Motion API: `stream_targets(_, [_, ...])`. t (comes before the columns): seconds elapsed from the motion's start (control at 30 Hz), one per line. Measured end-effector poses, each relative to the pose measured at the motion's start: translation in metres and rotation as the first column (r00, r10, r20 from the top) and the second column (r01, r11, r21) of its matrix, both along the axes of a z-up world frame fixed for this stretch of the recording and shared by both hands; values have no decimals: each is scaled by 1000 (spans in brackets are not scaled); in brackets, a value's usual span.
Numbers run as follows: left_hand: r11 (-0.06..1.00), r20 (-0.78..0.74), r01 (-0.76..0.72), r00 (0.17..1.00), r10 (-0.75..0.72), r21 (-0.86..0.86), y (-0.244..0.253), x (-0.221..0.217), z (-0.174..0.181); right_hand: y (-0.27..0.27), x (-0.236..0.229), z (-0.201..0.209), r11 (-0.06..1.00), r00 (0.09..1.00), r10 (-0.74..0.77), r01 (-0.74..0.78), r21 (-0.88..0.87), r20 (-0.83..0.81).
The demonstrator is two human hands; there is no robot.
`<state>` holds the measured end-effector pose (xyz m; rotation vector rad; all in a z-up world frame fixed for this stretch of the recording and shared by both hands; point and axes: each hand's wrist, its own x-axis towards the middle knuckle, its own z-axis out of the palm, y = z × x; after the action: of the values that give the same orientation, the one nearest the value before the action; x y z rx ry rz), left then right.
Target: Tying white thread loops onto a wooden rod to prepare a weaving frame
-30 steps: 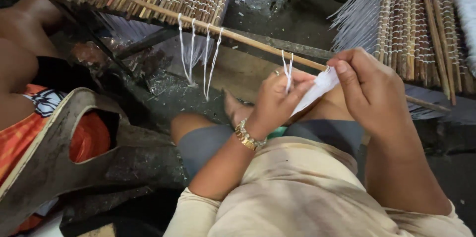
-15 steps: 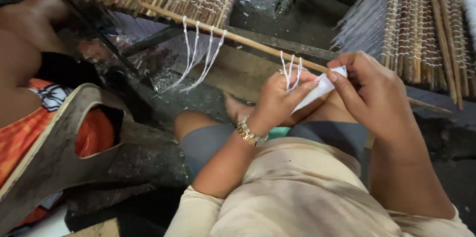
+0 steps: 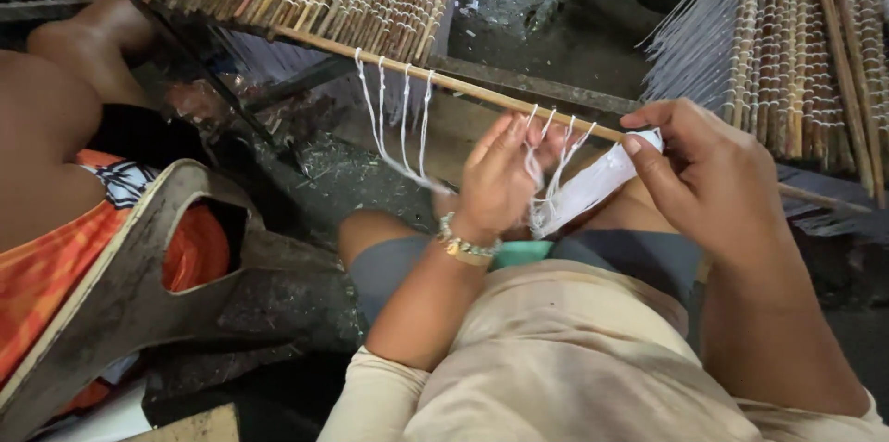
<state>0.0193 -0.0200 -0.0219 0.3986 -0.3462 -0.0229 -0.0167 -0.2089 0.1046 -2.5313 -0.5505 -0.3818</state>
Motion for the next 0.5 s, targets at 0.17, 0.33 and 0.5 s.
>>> stream_targets(0.17, [849, -40, 209, 965, -261, -486, -21, -8, 34, 5, 5, -8, 1000, 1000, 6, -6, -9, 22])
stream_targets(0.33, [787, -126, -14, 989, -81, -617, 5, 4, 52, 2, 5, -14, 999, 998, -12, 15, -44, 64])
stream_targets(0.5, [784, -128, -55, 991, -31, -618, 7, 2, 52, -7, 12, -22, 997, 995, -3, 11, -75, 104])
